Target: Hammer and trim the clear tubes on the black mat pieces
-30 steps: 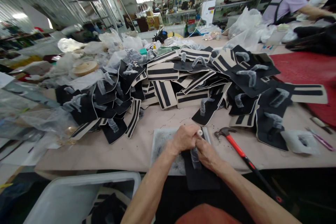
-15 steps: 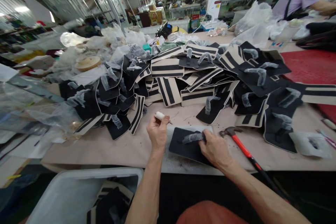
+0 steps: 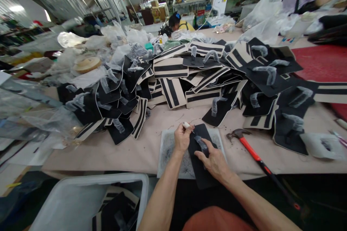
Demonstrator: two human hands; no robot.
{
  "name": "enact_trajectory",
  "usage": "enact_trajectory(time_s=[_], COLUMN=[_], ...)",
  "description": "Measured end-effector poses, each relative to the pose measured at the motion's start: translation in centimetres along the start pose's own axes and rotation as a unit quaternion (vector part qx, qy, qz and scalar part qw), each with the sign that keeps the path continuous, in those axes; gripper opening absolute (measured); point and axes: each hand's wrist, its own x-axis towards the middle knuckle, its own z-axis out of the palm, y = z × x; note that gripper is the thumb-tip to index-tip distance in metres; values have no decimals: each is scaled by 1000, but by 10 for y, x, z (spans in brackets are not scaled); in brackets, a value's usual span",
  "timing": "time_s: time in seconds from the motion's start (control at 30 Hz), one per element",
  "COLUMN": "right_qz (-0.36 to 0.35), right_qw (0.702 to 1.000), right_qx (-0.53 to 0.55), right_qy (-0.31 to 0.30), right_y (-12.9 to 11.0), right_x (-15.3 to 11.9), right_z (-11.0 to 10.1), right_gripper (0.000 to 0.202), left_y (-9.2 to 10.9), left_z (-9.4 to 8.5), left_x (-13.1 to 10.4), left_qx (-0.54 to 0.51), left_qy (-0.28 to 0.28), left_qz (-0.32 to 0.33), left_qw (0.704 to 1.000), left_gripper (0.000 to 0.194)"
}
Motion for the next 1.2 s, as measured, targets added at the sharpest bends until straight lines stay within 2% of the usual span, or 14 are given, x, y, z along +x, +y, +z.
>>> enact_trajectory(time_s=[0.2,0.9,0.97,1.07,1.13,1.2], right_qz=[14,15,19,18,-8,-44], right_qw=[1000,1000,1000,1000,999,999], right_qx=[15,-7,-6,0,7,3], right_qy=[-7,-4,-6,-21,-33,-14], right_y=[6,1,0,-3,-2,5], right_x=[5,1,1,0,-3,-7], right_z=[2,4,4,1,-6,-18], right_gripper=[52,56,57,59,61,57], left_y=[-10,-6,-6,-7,-6,-4], left_z=[1,3,3,4,5,8], left_x=[2,1,1,-2,-3,-5], left_qx=[-48,-2,19,101,165,209], left_qy=[9,-14,-18,-26,-26,-21], left_qz=[-9,-10,-4,39,74,93], left_qw=[999,1000,1000,994,983,973], left_gripper=[41,44,41,30,22,18])
